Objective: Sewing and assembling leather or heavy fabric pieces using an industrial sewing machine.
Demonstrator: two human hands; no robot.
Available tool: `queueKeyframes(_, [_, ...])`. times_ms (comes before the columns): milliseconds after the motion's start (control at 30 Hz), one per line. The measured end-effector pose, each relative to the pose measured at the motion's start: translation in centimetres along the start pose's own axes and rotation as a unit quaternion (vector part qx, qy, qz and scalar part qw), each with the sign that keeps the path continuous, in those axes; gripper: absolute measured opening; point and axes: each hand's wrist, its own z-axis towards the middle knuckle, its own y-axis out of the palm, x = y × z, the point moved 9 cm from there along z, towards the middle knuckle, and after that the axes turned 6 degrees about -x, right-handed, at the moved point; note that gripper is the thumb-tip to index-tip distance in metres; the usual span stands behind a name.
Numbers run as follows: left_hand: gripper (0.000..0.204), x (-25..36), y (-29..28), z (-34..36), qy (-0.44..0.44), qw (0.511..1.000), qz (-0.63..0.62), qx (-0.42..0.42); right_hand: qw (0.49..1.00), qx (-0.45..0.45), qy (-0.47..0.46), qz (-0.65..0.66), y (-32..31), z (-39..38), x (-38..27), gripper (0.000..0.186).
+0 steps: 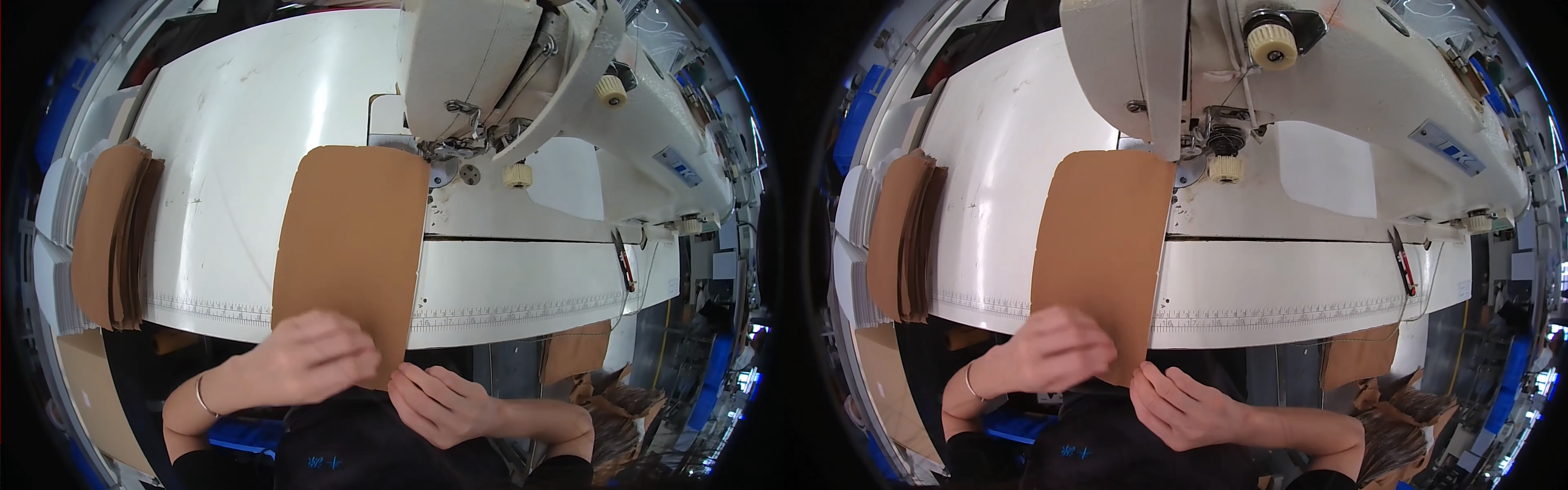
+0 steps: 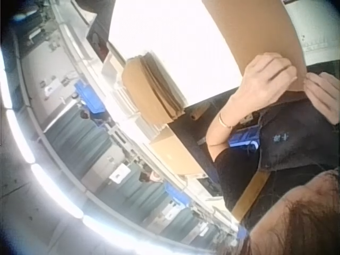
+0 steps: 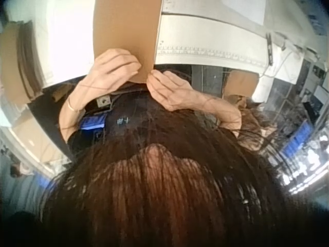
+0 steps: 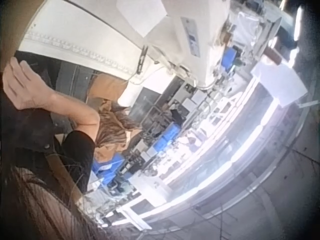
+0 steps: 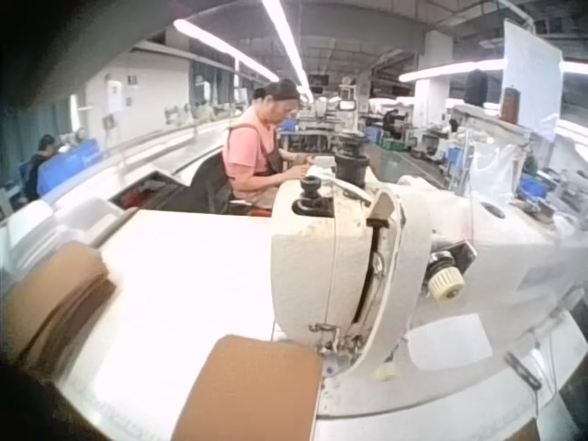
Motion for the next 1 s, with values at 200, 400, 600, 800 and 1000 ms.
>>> queueKeyframes(200, [0.027, -7.1, 0.5, 4.3, -0.08, 0.995, 0.063, 0.003, 0.999, -0.036, -0.032, -0.013, 0.9, -0.6, 0.7, 0.019])
queueKeyframes(400, [0.04, -6.3, 2.4, 6.0, -0.026, 0.997, 0.068, -0.041, 0.995, -0.073, -0.061, -0.009, 0.2, -1.5, 1.3, 0.021])
queueKeyframes(600, [0.043, -7.0, 2.1, 7.0, -0.035, 0.994, 0.067, -0.074, 0.994, -0.068, -0.08, -0.015, -0.6, 0.2, 3.2, 0.012])
queueKeyframes(800, [0.041, -9.8, 1.4, 8.3, -0.033, 0.992, 0.105, -0.064, 0.99, -0.094, -0.087, -0.061, 0.3, 0.3, 5.7, 0.022])
queueKeyframes(1000, [0.038, -7.5, 1.9, 7.1, -0.011, 0.994, 0.068, -0.083, 0.984, -0.117, -0.113, -0.078, 0.4, 2.5, 8.7, 0.015])
